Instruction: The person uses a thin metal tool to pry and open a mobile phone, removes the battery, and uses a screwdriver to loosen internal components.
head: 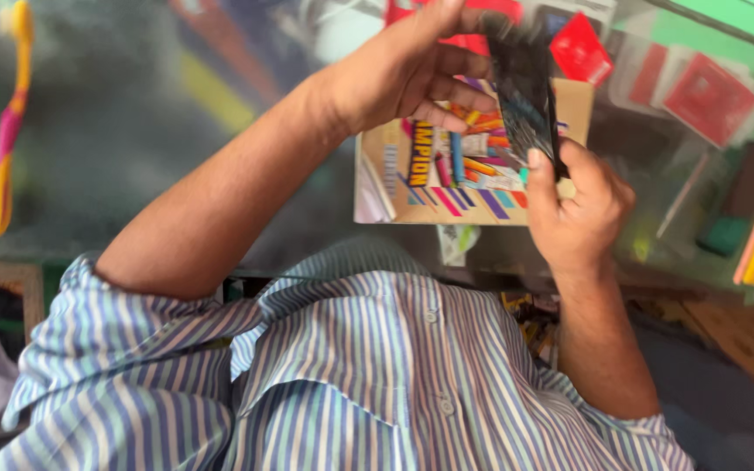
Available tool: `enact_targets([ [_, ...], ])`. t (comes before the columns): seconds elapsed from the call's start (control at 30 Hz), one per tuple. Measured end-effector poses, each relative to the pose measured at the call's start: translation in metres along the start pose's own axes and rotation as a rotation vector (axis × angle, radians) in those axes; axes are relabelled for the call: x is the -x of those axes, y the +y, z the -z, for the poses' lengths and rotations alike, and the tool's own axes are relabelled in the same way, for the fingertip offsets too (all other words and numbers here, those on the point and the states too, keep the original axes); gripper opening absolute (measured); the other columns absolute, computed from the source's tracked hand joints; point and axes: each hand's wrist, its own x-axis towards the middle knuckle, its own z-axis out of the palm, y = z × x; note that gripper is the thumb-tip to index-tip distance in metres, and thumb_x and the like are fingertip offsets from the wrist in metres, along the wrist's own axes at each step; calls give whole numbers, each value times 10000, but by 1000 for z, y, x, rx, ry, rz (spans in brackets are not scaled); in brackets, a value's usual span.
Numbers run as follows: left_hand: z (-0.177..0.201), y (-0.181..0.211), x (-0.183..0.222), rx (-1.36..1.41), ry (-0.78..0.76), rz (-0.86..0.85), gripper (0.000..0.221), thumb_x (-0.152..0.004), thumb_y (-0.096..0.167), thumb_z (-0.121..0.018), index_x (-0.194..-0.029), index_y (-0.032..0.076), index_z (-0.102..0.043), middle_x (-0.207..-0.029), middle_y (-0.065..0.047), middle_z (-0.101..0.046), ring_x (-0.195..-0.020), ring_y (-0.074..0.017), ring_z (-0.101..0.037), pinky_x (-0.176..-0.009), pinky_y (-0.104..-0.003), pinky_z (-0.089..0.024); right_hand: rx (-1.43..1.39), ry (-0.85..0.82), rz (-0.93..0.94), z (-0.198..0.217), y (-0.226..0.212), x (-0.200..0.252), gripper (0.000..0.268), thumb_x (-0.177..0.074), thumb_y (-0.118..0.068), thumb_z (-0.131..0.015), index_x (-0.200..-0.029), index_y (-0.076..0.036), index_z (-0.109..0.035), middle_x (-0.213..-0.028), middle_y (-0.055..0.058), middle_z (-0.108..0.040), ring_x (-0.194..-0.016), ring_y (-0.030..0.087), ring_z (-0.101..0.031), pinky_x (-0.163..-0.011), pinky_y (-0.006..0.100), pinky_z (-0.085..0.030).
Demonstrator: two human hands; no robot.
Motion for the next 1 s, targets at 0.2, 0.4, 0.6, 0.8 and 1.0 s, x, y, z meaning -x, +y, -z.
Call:
enact_targets([
  [0.2, -47, -63, -10, -564, 222, -324, 1136, -971, 122, -895, -1647, 79, 16, -1538, -258, -482, -1443, -297, -537, -1203, -453, -514, 136, 55, 82, -19, -11, 5, 216, -985, -47, -811, -1158, -31, -683, -958, 154, -721, -869, 311, -725, -763, 426, -576],
  [0.4, -43, -43, -3, -418, 122, -173, 1024, -988, 73, -804, -1677, 90, -47, -1470, -236, -580, -1371, -309, -643, -1177, -431, -562, -19, -65, 36, -14, -37, 2, 354, -933, -71, -831, -1238, 18, -674, -1099, 160, -737, -914, 267, -725, -801, 378, -590],
  [0.6, -37, -36, -1, -345, -15, -113, 939, -1045, 10, -757, -1705, 92, -94, -1493, -209, -582, -1408, -300, -631, -1222, -427, -542, -410, -178, -140, 0, -31, 3, 287, -1042, -21, -704, -1319, 32, -650, -1287, 147, -687, -1082, 182, -725, -884, 296, -619],
  [0.8, -40, -38, -1, -331, -97, -78, 950, -1023, -7, -774, -1699, 84, -113, -1537, -169, -550, -1439, -296, -595, -1230, -434, -528, -636, -121, -181, 0, -11, -4, 375, -1095, 33, -662, -1445, 4, -531, -1421, 146, -594, -1148, 154, -599, -966, 272, -559],
  [1.0, -44, -36, 2, -494, -153, -63, 991, -1033, 2, -786, -1711, 105, -71, -1617, -165, -523, -1427, -292, -606, -1220, -427, -530, -576, -149, -24, 1, -10, -25, 481, -1110, 66, -625, -1540, -21, -427, -1618, 142, -450, -1427, 231, -522, -1168, 353, -579],
])
